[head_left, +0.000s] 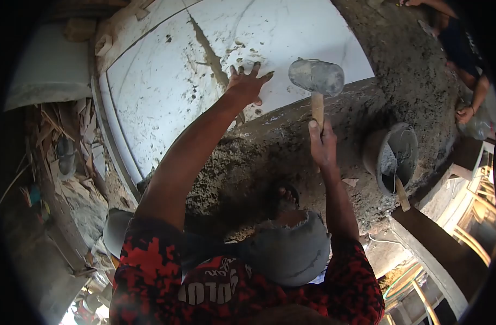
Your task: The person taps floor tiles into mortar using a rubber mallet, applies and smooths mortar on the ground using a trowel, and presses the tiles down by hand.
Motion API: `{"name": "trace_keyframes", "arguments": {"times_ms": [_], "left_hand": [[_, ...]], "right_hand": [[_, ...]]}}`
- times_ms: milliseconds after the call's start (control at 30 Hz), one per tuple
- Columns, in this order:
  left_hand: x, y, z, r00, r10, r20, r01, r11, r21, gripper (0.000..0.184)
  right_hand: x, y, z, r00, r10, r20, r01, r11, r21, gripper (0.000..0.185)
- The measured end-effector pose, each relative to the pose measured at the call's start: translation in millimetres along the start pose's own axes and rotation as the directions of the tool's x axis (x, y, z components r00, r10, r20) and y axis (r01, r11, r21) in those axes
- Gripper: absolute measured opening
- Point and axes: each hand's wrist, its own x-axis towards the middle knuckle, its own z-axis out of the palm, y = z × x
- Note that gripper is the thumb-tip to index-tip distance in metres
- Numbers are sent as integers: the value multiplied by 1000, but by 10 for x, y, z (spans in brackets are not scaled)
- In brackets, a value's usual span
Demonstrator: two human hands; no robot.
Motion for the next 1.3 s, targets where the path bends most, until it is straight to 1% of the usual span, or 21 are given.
{"name": "trace_keyframes", "arguments": {"times_ms": [33, 100, 133, 200, 233, 300, 333, 400, 533, 600, 633, 700, 733, 800, 833, 900, 1000, 1033, 1100, 1233, 1300], "left_hand": [[-21, 2, 9, 1000, -10, 7, 10, 1000, -3, 95], [-30, -1, -6, 1000, 4, -21, -4, 1000, -16, 94], [-32, 5, -5, 1000, -2, -20, 2, 1000, -18, 94], [-8, -9, -29, 999, 0, -42, 0, 1000, -2, 95], [-31, 3, -7, 999, 1, -41, -1, 1000, 0, 95], [-20, -4, -5, 1000, -1, -31, 1, 1000, -3, 95], [-17, -4, -1, 1000, 3, -29, -3, 1000, -3, 95], [-17, 4, -16, 999, 7, -32, -7, 1000, 0, 95], [-39, 15, 35, 1000, 6, -28, -7, 1000, -6, 95], [-25, 8, -8, 1000, 4, -28, -5, 1000, -11, 95], [-49, 28, -18, 999, 3, -39, -3, 1000, -2, 95], [-46, 29, -49, 1000, -13, -6, 13, 1000, 1, 95], [-60, 24, -35, 999, -9, -31, 9, 1000, -17, 94], [-67, 18, -41, 999, 2, -36, -3, 1000, -14, 94], [-61, 24, -47, 999, 2, -38, -3, 1000, -17, 94], [-34, 20, -79, 999, 6, -48, -6, 1000, -3, 94], [-54, 51, -67, 1000, -29, -1, 29, 1000, 2, 96], [-38, 41, -64, 1000, -27, -7, 27, 1000, 4, 96], [-27, 26, -51, 1000, -1, 15, 1, 1000, -3, 97], [-45, 17, -4, 1000, 11, 4, -11, 1000, -9, 96], [-31, 37, -36, 1000, -17, -6, 17, 1000, 1, 97]], "right_hand": [[24, 88, 95, 1000, 1, 12, -1, 1000, 2, 43], [84, 198, 240, 993, 114, 41, -112, 993, -43, 43], [71, 216, 251, 993, 112, 47, -110, 993, -44, 43], [77, 233, 275, 998, 16, -58, -16, 1000, -2, 43], [64, 259, 295, 999, 20, -47, -20, 1000, -3, 43], [59, 316, 306, 997, -16, -77, 16, 1000, -7, 44], [78, 333, 289, 997, -19, -75, 18, 1000, -11, 44], [123, 328, 274, 999, 25, -30, -28, 995, -100, 44], [50, 287, 276, 999, -22, -41, 19, 998, -55, 43], [102, 315, 288, 998, 42, 38, -34, 981, -193, 43], [74, 307, 279, 999, 31, 31, -24, 982, -188, 43], [78, 271, 295, 999, -50, -22, 48, 993, -104, 44], [56, 273, 312, 999, -46, -25, 43, 994, -103, 44], [61, 262, 316, 999, 41, 2, -39, 978, -204, 44], [67, 247, 287, 999, 37, -19, -40, 978, -203, 44], [112, 217, 258, 999, -49, -10, 48, 992, -118, 44], [91, 306, 309, 997, -65, -52, 61, 996, -70, 44], [124, 301, 280, 996, -69, -57, 65, 995, -70, 44], [183, 286, 194, 999, 26, 31, -22, 989, -144, 44], [257, 303, 162, 998, 13, -55, -17, 997, -72, 44], [400, 418, 96, 996, 83, -21, -85, 976, -202, 46]]}}
